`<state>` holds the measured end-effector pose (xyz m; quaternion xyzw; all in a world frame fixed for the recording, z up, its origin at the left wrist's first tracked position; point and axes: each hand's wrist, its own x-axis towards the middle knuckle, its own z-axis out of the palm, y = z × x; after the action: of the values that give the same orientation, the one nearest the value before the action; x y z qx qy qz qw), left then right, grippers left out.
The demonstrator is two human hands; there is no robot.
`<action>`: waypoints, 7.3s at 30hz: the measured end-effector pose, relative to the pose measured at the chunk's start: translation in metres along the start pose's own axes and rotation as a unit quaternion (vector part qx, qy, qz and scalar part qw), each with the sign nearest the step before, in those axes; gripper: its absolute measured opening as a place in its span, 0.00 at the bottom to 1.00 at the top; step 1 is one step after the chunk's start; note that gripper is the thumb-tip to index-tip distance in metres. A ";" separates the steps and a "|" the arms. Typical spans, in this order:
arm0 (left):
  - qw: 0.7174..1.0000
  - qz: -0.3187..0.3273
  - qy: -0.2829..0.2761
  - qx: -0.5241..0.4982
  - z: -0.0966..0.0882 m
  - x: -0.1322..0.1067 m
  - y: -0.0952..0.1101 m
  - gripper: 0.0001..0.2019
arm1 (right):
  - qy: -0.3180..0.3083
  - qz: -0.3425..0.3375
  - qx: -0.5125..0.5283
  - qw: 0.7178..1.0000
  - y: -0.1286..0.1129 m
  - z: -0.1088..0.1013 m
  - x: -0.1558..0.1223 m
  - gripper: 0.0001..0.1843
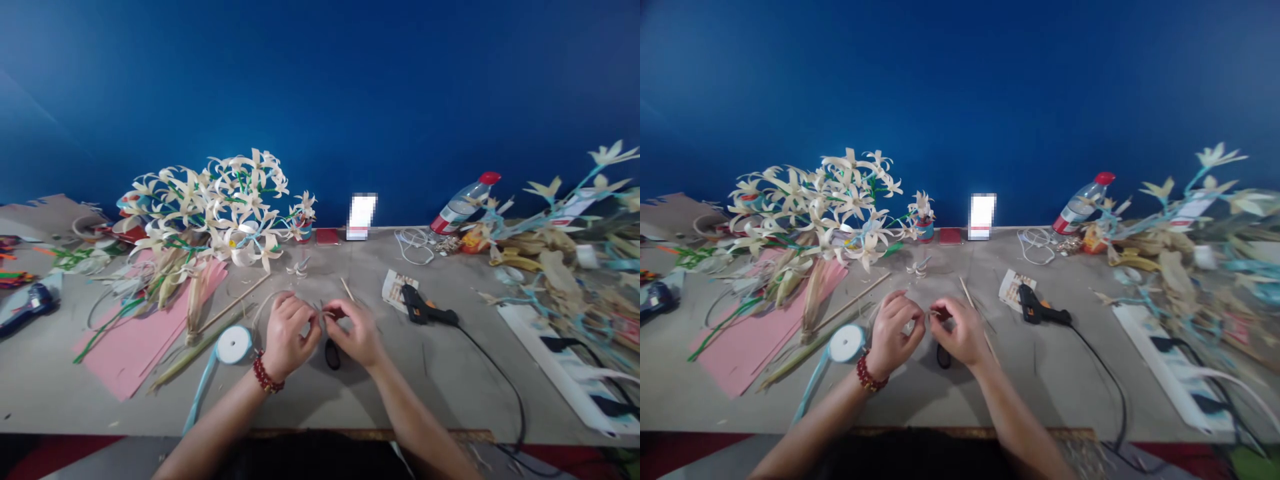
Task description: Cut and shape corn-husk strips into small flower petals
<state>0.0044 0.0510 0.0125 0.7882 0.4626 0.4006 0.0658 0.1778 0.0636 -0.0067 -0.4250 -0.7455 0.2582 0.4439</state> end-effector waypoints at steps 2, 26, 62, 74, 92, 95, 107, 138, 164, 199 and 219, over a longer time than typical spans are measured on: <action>1.000 0.003 0.006 0.001 0.002 -0.001 0.000 0.06 | 0.000 0.001 -0.013 1.000 -0.001 0.006 0.000 0.04; 1.000 -0.007 0.018 0.011 -0.002 -0.002 -0.001 0.07 | 0.070 0.018 -0.074 0.995 0.011 -0.013 0.003 0.05; 1.000 0.002 0.015 0.019 0.003 -0.002 -0.001 0.07 | -0.022 0.003 -0.028 0.999 -0.006 0.000 0.003 0.03; 0.999 -0.005 0.030 0.015 0.001 -0.003 -0.002 0.07 | 0.014 0.016 -0.035 0.999 0.010 -0.011 0.000 0.04; 0.999 -0.002 0.021 0.029 0.001 -0.004 -0.004 0.07 | 0.020 -0.009 -0.059 0.998 -0.001 -0.008 0.001 0.04; 0.999 0.001 0.016 0.035 0.003 -0.004 -0.002 0.08 | -0.001 -0.008 -0.066 0.998 -0.007 0.003 0.002 0.02; 0.993 -0.080 0.006 -0.087 0.003 -0.006 -0.009 0.06 | 0.042 0.024 -0.002 0.999 0.010 -0.015 0.003 0.07; 0.784 -0.257 -0.114 -0.553 0.015 -0.010 -0.016 0.11 | 0.003 0.121 0.225 0.967 0.007 -0.002 0.002 0.09; 0.763 -0.288 -0.124 -0.565 0.010 -0.008 -0.013 0.11 | -0.028 -0.129 0.026 0.991 0.008 -0.006 0.000 0.14; 0.997 -0.051 0.005 -0.051 0.003 -0.003 -0.010 0.05 | 0.054 -0.020 -0.060 0.997 0.001 0.008 -0.007 0.05; 0.999 -0.014 -0.012 -0.047 0.008 -0.004 -0.002 0.04 | 0.106 -0.065 -0.044 0.991 0.000 0.016 -0.010 0.05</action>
<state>0.0076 0.0511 0.0044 0.7824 0.4533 0.4114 0.1144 0.1662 0.0544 -0.0187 -0.4200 -0.7307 0.1489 0.5172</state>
